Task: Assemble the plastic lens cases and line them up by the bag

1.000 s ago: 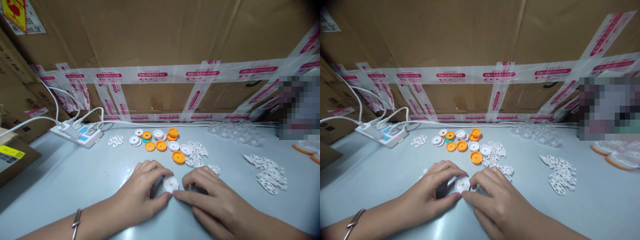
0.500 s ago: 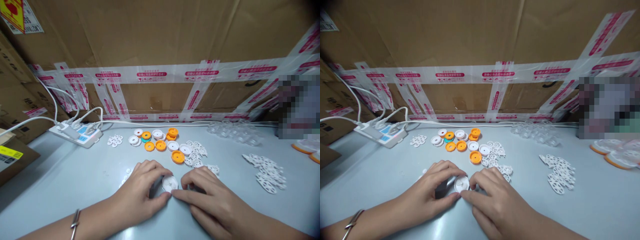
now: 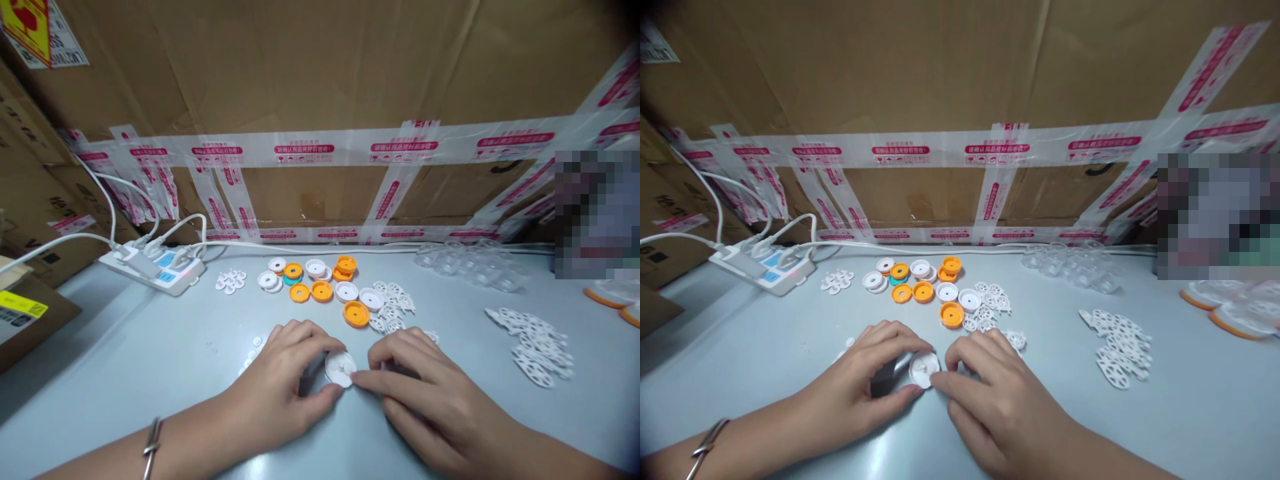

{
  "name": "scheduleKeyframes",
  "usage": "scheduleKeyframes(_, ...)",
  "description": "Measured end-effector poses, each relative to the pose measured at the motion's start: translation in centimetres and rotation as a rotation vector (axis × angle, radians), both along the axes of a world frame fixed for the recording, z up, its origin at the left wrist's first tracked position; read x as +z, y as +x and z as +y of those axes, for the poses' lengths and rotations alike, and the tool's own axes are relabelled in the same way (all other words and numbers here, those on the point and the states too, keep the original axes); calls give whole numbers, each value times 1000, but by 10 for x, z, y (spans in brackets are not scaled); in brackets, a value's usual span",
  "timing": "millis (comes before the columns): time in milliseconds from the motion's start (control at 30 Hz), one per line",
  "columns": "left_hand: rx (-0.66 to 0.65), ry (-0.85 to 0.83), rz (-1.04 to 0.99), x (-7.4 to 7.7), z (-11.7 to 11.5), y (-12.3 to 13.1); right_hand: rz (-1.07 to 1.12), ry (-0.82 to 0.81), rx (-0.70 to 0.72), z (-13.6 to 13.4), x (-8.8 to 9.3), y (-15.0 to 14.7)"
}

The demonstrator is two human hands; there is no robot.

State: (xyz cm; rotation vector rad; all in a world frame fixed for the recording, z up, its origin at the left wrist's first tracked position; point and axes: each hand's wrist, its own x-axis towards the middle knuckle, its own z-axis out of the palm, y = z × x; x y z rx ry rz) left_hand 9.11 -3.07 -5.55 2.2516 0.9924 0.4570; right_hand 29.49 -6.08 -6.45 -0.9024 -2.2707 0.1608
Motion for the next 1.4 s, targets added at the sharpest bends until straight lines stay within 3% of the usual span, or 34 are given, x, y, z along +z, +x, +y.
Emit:
scheduleKeyframes(700,-6,12,1,1,0,0,23,-68,-76,0,-4,-3)
scheduleKeyframes(1100,-3,11,0,0,0,0,38,-60,-46,-1,-6,-2)
scheduleKeyframes(1400,-9,23,-6,-2,0,0,-97,-50,-46,-4,-6,-2)
